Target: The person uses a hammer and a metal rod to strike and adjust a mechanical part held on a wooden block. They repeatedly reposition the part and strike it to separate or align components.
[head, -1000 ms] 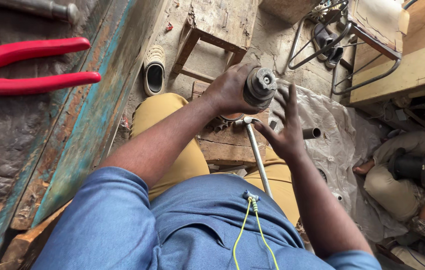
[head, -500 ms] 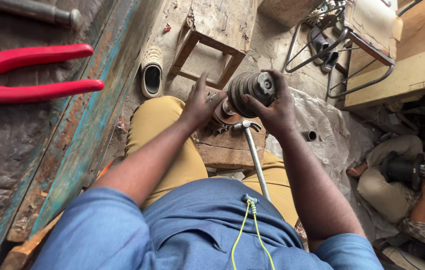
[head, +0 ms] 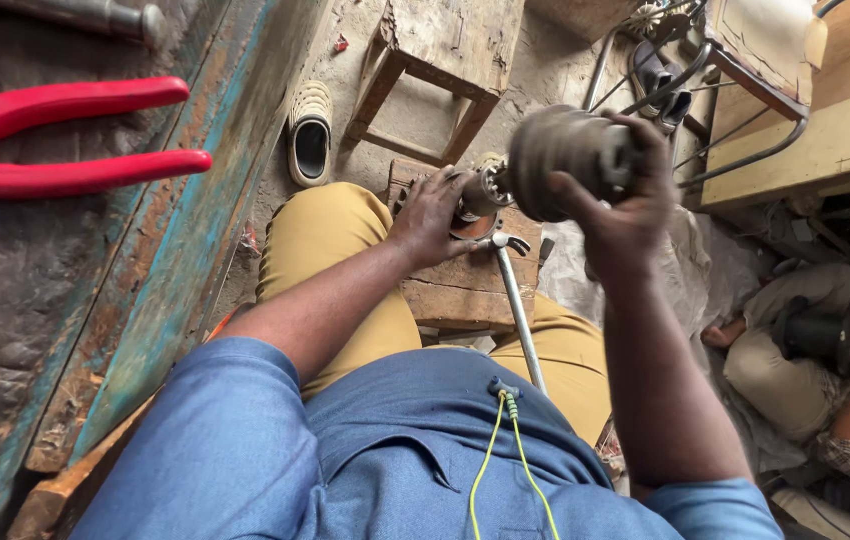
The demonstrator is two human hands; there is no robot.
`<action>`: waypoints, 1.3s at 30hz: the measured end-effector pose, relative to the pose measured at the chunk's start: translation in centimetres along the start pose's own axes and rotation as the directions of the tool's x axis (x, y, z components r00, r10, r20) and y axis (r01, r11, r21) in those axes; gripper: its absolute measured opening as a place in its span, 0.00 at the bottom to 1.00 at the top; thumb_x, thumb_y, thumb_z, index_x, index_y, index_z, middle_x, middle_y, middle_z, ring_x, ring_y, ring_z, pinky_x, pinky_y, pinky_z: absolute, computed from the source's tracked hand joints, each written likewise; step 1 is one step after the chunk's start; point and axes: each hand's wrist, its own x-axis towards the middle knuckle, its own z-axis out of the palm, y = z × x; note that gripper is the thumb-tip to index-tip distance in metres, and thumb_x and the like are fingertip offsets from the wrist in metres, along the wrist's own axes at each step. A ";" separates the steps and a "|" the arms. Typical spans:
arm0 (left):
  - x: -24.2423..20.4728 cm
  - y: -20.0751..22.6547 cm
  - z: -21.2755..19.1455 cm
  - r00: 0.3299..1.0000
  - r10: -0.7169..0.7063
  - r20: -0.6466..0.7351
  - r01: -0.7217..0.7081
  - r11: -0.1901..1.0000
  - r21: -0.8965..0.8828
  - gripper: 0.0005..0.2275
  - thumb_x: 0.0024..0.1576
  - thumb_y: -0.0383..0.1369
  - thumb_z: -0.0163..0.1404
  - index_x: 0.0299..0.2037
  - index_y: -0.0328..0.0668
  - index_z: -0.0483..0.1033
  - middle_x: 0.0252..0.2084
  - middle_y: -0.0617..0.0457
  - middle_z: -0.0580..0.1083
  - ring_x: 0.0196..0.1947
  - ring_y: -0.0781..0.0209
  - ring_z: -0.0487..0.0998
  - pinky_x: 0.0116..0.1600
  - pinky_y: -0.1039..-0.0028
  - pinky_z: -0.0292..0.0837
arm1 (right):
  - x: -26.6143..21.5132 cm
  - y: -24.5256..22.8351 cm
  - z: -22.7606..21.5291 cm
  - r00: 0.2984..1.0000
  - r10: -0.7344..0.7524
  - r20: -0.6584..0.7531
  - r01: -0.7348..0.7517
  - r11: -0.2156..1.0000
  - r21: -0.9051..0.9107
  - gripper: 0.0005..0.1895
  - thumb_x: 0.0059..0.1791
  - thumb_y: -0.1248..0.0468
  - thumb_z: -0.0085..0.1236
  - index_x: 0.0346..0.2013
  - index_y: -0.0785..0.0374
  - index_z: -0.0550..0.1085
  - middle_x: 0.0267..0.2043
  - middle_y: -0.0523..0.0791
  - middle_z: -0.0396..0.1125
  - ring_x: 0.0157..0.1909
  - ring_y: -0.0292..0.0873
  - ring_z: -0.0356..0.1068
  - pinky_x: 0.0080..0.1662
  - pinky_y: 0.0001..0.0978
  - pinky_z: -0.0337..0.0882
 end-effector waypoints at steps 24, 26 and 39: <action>0.6 -1.1 0.7 1.000 -0.026 -0.011 0.026 0.999 -0.044 0.52 0.43 0.50 0.69 0.72 0.47 0.45 0.70 0.40 0.62 0.75 0.42 0.52 0.75 0.50 0.46 | -13.2 12.7 3.5 0.841 0.414 0.348 -0.046 0.695 -0.718 0.45 0.35 0.58 0.77 0.62 0.66 0.65 0.57 0.60 0.67 0.58 0.61 0.68 0.55 0.46 0.68; 0.5 -1.2 0.4 0.999 -0.033 -0.001 0.033 0.998 -0.045 0.52 0.43 0.51 0.69 0.73 0.48 0.45 0.70 0.41 0.62 0.75 0.42 0.52 0.76 0.51 0.46 | -11.4 11.8 3.0 0.817 0.462 0.346 -0.115 0.718 -0.687 0.42 0.40 0.53 0.75 0.64 0.59 0.66 0.59 0.54 0.71 0.61 0.52 0.71 0.61 0.43 0.70; 0.3 -0.3 -1.1 0.995 -0.053 0.085 0.053 0.999 0.002 0.54 0.45 0.56 0.64 0.74 0.48 0.39 0.76 0.45 0.53 0.78 0.46 0.44 0.77 0.50 0.35 | 1.0 8.1 5.0 0.870 0.468 0.155 -0.353 0.810 -0.469 0.39 0.43 0.62 0.74 0.65 0.61 0.64 0.55 0.50 0.73 0.59 0.47 0.75 0.59 0.41 0.72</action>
